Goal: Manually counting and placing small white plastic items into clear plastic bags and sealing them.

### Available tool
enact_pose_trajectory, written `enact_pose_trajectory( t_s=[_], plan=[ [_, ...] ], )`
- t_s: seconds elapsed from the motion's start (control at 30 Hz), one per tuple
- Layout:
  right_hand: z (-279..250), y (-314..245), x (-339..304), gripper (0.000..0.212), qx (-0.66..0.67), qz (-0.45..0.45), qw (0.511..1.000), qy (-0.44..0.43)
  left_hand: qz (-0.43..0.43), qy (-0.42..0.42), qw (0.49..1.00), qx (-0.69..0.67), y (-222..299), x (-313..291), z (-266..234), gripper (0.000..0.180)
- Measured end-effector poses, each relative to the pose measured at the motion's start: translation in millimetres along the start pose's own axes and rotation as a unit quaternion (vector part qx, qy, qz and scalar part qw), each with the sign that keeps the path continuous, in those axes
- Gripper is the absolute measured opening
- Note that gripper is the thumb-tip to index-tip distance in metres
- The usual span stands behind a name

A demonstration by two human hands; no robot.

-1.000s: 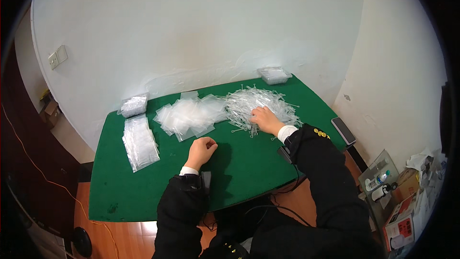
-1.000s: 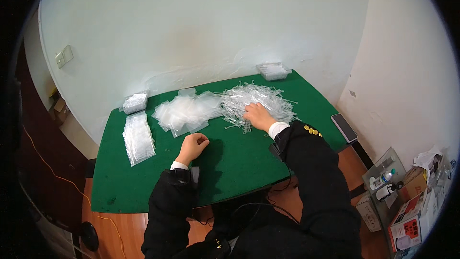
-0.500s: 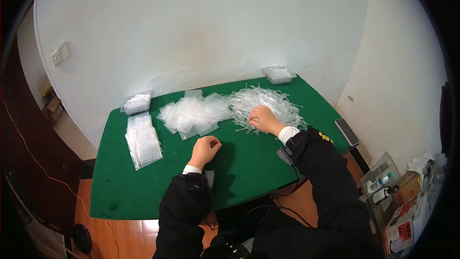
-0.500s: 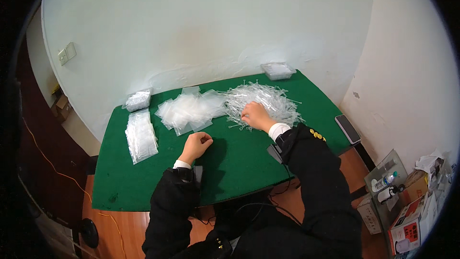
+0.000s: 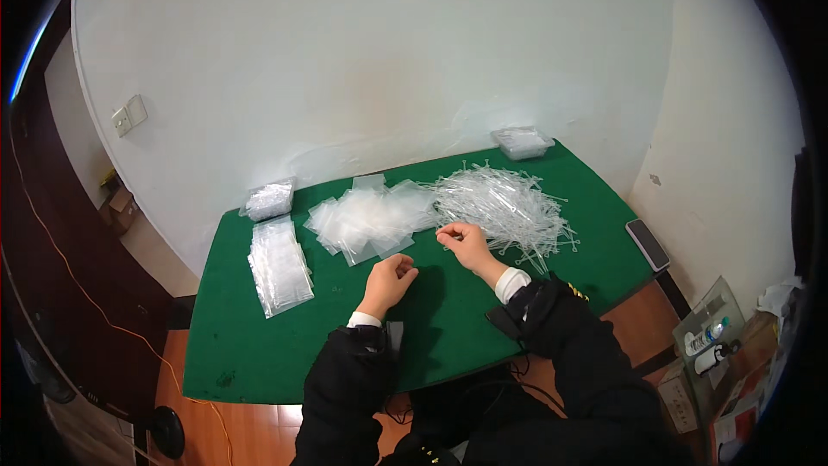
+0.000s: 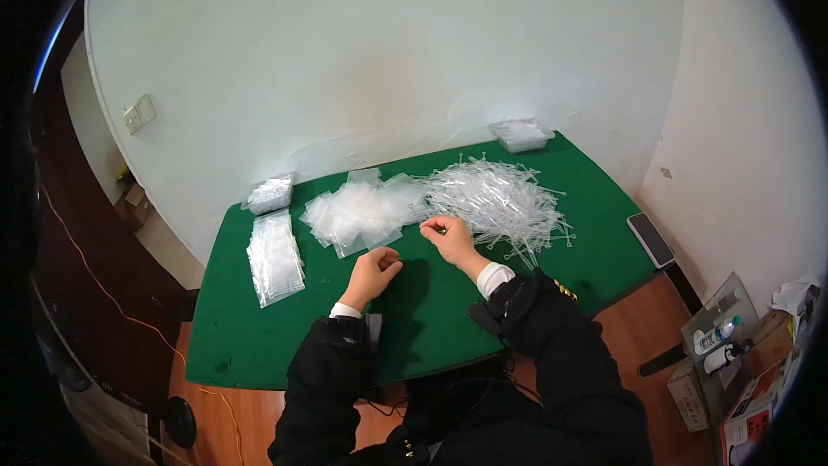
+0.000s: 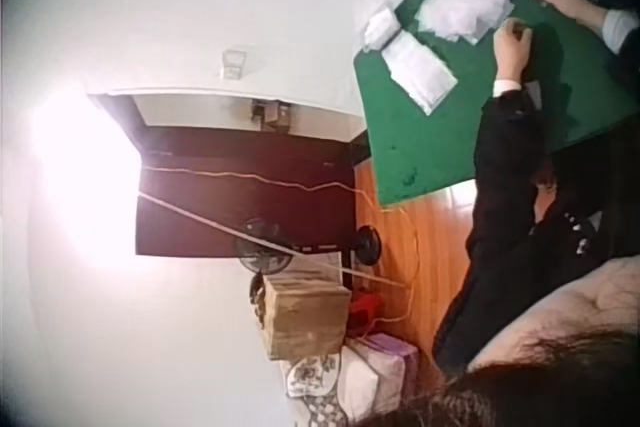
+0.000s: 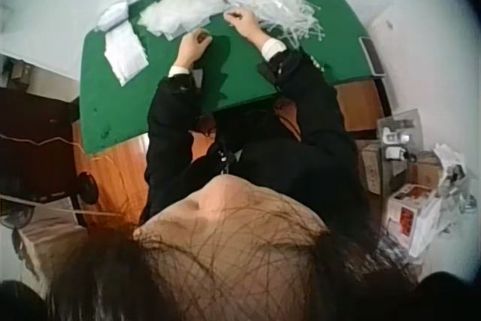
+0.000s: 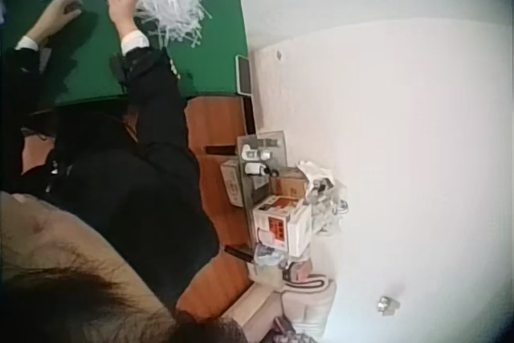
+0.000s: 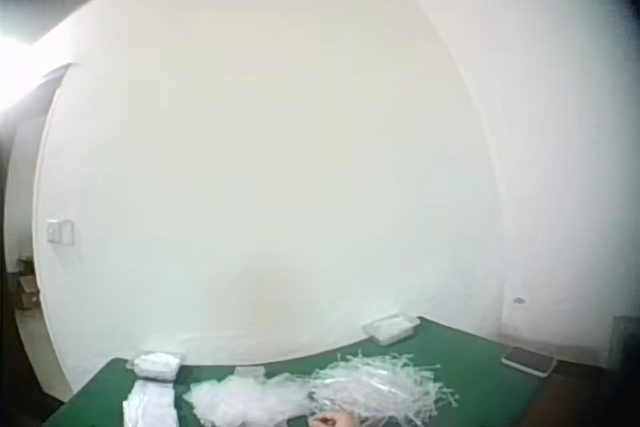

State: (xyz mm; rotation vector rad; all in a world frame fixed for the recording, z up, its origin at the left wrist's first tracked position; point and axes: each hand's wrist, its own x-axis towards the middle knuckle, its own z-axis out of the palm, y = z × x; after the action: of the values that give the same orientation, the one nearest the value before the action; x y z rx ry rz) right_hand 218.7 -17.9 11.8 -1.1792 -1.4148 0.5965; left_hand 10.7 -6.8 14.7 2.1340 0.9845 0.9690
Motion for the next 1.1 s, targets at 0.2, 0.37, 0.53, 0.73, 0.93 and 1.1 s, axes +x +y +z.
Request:
enact_pose_trajectory(
  t_s=[0.2, 0.37, 0.53, 0.73, 0.93, 1.1],
  plan=[
    [10, -6, -12, 0.013, 0.086, -0.017, 0.995, -0.041, -0.023, 0.020, 0.986, -0.165, 10, 3, 1, 0.027],
    [9, -18, -15, 0.012, 0.133, 0.026, 0.973, -0.185, -0.027, -0.043, 0.945, -0.322, 20, 4, 1, 0.029],
    [13, -23, -22, 0.013, 0.139, 0.069, 0.948, -0.280, -0.032, -0.049, 0.912, -0.407, 15, 3, 1, 0.026],
    [8, -17, -21, 0.015, 0.124, 0.078, 0.938, -0.313, -0.056, -0.054, 0.855, -0.513, 12, 4, 6, 0.020],
    [-16, -14, -6, 0.010, -0.215, -0.063, 0.971, -0.079, -0.098, 0.200, 0.779, -0.587, -3, 10, -22, 0.016],
    [-42, 8, -3, 0.007, -0.408, -0.065, 0.910, 0.033, -0.133, 0.228, 0.798, -0.542, -15, 7, -29, 0.018]
  ],
)
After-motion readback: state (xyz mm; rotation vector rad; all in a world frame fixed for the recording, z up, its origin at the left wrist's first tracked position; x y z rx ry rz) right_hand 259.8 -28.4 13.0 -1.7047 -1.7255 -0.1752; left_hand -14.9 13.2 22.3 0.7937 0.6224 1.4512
